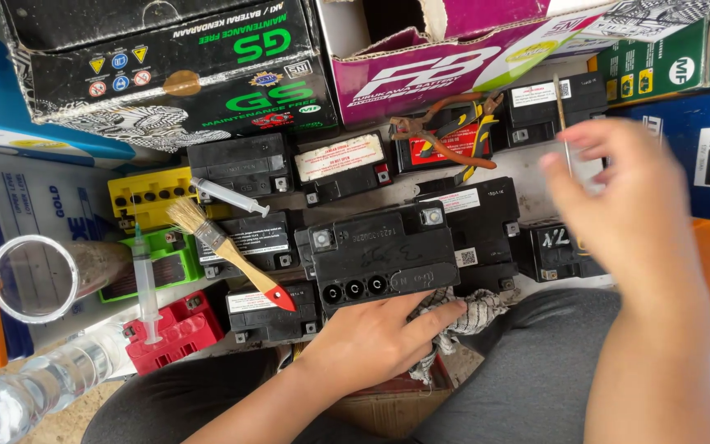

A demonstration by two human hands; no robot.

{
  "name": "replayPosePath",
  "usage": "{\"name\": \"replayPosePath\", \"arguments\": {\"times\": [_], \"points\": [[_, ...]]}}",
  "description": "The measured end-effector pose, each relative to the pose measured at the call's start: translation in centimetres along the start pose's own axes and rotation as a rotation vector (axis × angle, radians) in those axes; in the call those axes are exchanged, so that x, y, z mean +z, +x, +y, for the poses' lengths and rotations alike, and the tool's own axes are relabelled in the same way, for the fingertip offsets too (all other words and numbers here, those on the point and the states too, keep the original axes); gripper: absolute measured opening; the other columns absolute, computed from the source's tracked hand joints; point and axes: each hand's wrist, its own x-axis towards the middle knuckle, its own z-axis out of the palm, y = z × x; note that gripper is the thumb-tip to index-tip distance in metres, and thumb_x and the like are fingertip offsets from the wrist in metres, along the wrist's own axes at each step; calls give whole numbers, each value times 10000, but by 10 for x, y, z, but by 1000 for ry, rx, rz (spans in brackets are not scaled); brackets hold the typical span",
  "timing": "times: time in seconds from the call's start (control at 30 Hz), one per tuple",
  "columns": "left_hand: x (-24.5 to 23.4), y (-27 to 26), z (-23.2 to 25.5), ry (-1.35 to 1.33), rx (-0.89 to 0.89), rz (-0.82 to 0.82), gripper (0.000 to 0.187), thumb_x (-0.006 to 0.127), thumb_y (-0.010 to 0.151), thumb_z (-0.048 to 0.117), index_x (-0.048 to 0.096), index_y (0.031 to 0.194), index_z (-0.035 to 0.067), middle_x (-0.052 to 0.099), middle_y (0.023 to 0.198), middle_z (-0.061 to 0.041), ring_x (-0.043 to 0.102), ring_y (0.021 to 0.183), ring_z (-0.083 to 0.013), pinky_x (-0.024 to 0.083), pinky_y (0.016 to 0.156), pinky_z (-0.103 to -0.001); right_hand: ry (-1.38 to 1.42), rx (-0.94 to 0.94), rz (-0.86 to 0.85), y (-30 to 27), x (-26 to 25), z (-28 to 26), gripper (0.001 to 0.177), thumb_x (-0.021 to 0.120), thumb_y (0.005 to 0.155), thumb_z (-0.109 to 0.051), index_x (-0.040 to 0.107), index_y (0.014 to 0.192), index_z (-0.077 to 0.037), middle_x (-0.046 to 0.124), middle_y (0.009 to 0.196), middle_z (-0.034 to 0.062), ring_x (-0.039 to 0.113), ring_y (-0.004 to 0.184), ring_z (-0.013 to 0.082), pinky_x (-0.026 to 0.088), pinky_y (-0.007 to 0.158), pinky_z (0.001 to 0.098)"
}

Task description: Cleaning and inspecting battery components using a cloth and a brush

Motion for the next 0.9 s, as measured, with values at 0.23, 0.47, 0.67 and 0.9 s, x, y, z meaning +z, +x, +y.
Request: {"name": "replayPosePath", "arguments": {"times": [0.23,0.47,0.67,0.9], "points": [[9,1,-2,-99,-135,-120,577,551,948,198,444,1513,245,642,888,-64,638,585,-373,454,325,-530,-92,273,-595,10,15,-43,692,560,944,-512,415,1524,-163,579,1452,145,585,1268,384,454,993,484],[14,-2,-6,27,-57,54,546,596,932,223,534,1474,231,632,728,-15,612,498,-285,431,291,-442,-171,352,-693,23,3,-53,510,593,936,-507,567,1407,-314,769,963,109,669,1045,285,453,925,374],[9,0,-11,112,61,151,581,582,911,177,515,1489,180,736,951,31,677,692,-154,507,526,-290,-77,648,-847,48,2,-68,559,307,1031,-529,642,1379,-248,709,1284,29,619,1137,237,398,978,349],[18,-4,-13,43,75,75,585,587,933,169,497,1511,154,717,859,25,638,572,-138,485,479,-294,27,574,-854,58,28,-33,337,328,999,-394,465,881,-109,518,959,73,438,904,227,328,803,365]]}}
